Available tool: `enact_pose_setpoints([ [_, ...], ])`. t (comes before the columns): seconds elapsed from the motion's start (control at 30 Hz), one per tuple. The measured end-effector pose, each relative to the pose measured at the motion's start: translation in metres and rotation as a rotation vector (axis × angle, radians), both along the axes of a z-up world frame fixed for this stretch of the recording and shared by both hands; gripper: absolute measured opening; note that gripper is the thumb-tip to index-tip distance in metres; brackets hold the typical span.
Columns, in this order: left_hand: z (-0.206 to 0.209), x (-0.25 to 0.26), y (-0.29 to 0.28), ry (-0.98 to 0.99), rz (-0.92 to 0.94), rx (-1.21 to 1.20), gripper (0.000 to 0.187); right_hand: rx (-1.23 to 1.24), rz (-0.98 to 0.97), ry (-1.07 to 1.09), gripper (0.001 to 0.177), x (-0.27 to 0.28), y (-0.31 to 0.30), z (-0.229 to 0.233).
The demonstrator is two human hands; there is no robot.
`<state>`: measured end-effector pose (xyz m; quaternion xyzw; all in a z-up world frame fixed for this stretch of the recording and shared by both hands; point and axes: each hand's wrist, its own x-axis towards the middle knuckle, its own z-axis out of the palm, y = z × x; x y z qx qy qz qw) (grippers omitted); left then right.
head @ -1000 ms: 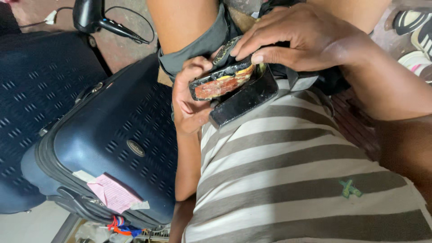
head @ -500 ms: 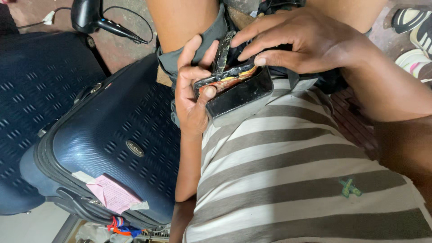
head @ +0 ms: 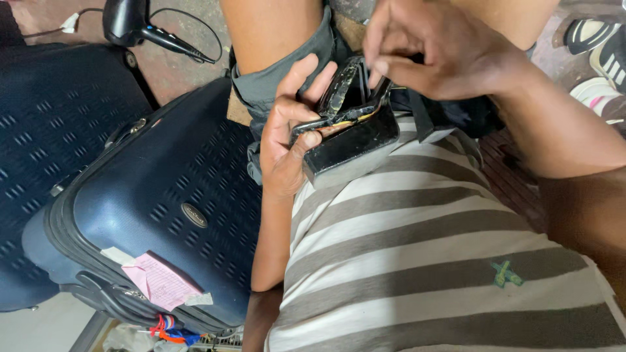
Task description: The person is repairing a black high-heeled shoe by hand. They repeatedly peel away old adhesive and debris from the heel and sole, then press the parts together to reattach them.
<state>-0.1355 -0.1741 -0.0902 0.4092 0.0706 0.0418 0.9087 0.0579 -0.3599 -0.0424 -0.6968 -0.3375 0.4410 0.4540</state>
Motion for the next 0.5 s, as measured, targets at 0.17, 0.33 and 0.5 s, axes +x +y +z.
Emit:
enact_pose_setpoints([
  [0.17,0.0,-0.002,0.003,-0.001,-0.005,0.025,0.02,0.055,-0.018,-0.409,0.047,-0.008,0.011,-0.002],
  [0.33,-0.009,0.001,0.003,-0.052,-0.01,0.111,0.021,0.278,0.023,-0.729,0.015,-0.008,0.007,-0.009],
  [0.5,-0.009,0.0,0.001,-0.045,0.01,0.1,0.025,0.289,-0.007,-0.624,0.023,-0.012,0.009,-0.02],
])
